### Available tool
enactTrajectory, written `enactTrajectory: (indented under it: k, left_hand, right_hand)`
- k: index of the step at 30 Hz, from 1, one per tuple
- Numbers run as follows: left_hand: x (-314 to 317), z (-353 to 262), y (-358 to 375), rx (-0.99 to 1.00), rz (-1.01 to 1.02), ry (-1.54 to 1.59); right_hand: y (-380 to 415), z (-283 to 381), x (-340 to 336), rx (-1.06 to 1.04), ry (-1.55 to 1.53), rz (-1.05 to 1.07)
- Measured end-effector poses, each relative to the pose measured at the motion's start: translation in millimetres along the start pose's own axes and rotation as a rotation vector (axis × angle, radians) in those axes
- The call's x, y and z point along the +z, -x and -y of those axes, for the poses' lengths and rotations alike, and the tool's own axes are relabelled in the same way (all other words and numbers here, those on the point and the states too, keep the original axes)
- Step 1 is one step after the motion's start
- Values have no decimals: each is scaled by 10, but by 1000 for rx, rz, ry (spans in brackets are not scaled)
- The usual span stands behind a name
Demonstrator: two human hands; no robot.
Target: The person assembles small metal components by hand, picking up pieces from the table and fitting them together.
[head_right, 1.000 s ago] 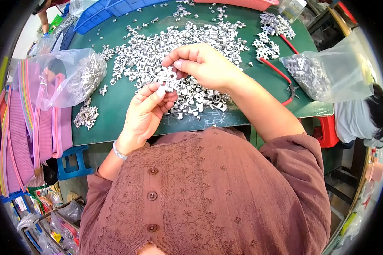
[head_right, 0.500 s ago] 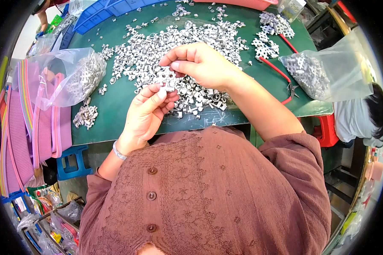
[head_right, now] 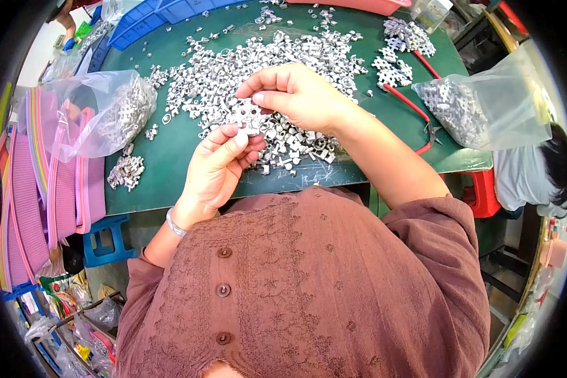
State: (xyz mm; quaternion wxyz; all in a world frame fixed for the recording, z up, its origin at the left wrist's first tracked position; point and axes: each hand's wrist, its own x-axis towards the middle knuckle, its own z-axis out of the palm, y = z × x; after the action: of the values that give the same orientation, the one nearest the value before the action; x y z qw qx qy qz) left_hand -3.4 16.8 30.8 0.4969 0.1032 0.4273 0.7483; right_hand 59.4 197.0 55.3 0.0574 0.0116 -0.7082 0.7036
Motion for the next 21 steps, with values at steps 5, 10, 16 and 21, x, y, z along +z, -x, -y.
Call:
enactTrajectory:
  k: [5,10,16,21]
  left_hand:
    - [2,1,-1,2,0,4]
    - [-6,3,-9,-1,6,1]
    - [2,0,-16,-8,5,3]
    - [3,1,-17,-7,13,8]
  right_hand:
    - [-2,7,0,15,16,-7]
    - [-10,2,-2,23,14,-10]
    - [-13,-12,-18,37,-3,-15]
    - [-15,-26,-32,55,-15,-6]
